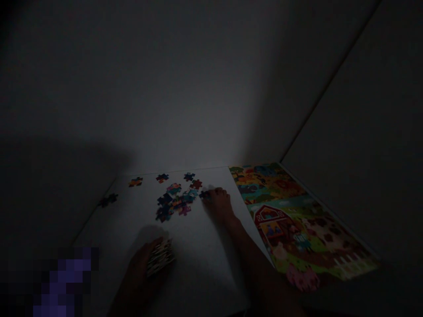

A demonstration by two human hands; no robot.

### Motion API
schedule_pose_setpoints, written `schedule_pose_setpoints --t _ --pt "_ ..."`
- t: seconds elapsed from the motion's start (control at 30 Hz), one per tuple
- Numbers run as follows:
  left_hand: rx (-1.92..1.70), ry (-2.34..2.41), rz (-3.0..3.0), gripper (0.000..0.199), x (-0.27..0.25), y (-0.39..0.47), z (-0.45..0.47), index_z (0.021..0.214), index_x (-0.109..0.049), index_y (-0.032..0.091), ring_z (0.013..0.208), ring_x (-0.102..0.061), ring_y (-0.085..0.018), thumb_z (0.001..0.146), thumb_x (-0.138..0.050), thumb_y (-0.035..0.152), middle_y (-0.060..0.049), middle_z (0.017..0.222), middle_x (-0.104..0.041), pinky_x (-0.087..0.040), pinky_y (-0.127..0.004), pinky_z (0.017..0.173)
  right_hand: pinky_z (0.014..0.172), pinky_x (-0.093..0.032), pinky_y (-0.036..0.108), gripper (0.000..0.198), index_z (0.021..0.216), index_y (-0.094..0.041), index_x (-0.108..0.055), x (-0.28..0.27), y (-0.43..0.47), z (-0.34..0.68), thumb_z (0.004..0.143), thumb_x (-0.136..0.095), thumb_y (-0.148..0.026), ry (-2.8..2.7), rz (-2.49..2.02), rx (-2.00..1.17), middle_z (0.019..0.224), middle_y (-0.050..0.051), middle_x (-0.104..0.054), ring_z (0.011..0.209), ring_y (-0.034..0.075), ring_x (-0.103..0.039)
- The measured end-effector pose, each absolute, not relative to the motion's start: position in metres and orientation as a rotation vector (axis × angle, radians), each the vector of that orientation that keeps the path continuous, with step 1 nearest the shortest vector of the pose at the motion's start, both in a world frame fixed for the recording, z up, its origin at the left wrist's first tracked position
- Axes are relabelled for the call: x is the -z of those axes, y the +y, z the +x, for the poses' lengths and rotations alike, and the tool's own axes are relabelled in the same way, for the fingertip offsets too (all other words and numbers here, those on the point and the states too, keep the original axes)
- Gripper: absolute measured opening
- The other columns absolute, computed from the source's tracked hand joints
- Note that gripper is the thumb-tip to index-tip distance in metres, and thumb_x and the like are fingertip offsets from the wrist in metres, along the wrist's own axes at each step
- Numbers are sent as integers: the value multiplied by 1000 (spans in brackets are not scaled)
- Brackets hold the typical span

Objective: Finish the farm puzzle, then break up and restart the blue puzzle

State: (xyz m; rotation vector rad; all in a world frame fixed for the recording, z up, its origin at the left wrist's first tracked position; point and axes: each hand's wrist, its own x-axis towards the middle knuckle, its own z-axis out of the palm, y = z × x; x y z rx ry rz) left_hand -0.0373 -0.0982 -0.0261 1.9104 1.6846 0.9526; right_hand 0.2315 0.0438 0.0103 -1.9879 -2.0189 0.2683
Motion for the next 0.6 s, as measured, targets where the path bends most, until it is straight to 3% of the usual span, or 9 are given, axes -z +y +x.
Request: schedule_pose_setpoints --t 0.17,0.3,0.47,0.6 --pt "-945 1668 1950 51 28 -99 -37 127 -59 23 120 -56 -34 81 -62 45 -11 127 -63 -46 -55 101 98 -41 46 37 131 -22 -57 -7 58 217 98 -40 -25 -1803 -2053 -182 136 16 -53 121 30 -49" --pt "-952 1667 1968 50 29 -99 -38 127 -58 23 121 -55 -34 82 -61 43 -11 127 -63 -46 -55 102 111 -29 51 41 136 -24 -53 -3 46 188 98 -45 -39 -2075 -1702 -239 147 12 -45 136 29 -37" --pt "-973 1633 2014 45 26 -96 -37 123 -60 24 113 -60 -32 81 -62 40 -10 121 -66 -50 -51 97 116 -17 59 67 148 -12 -38 3 2 146 96 -47 -54 -2457 -1344 -350 154 22 -33 145 35 -24" --pt "-992 1615 2049 45 26 -96 -37 123 -60 24 107 -64 -31 80 -62 40 -10 118 -68 -52 -49 93 117 -20 55 56 149 -25 -38 -2 -9 135 98 -48 -45 -2557 -1220 -390 157 16 -30 147 30 -22"
